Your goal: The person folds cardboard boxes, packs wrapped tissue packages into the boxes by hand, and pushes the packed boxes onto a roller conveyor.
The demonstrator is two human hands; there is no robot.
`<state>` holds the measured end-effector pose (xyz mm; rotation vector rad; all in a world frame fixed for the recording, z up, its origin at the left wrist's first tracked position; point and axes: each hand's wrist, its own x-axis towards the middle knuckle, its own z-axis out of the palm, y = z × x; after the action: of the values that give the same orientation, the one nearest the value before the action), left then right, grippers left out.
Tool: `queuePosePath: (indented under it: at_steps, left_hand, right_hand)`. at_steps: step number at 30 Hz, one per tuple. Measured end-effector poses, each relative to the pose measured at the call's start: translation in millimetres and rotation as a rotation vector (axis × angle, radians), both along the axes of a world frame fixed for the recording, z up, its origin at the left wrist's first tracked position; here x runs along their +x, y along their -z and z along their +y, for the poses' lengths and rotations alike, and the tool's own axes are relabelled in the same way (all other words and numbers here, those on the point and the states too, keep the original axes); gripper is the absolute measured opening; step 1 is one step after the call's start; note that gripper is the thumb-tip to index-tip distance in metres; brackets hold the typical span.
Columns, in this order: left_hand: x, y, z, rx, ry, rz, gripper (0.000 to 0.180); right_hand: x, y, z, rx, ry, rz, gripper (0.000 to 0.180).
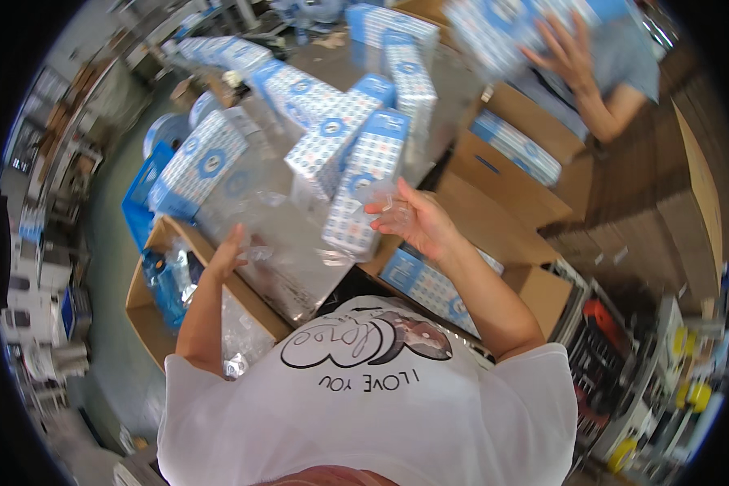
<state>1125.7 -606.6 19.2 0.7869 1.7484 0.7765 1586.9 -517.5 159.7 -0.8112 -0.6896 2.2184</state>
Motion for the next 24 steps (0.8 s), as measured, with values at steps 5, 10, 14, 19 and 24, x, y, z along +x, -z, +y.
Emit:
queuePosePath:
  at_steps: [5,10,14,19,24]
  left_hand:
    - [-9.6,7.1,17.2,0.163,-0.025,0.459,0.065]
    - [-7.4,11.6,20.6,0.136,0.118,0.790,0.066]
    - [16.6,10.3,12.7,0.271,0.039,0.782,0.063]
    - [32.8,0.8,6.2,0.225,-0.005,0.783,0.060]
    - [40.1,1.5,-5.8,0.186,-0.123,0.702,0.056]
  right_hand:
    - [100.0,10.3,-36.8,0.308,0.107,-0.195,0.029]
    - [171.8,57.9,-72.0,0.612,0.254,-0.588,0.030]
    - [201.2,75.5,-92.5,0.615,0.312,-0.581,0.048]
    - [212.9,92.0,-98.1,0.468,0.446,-0.481,0.056]
    - [234.9,144.6,-75.4,0.444,0.361,-0.836,0.040]
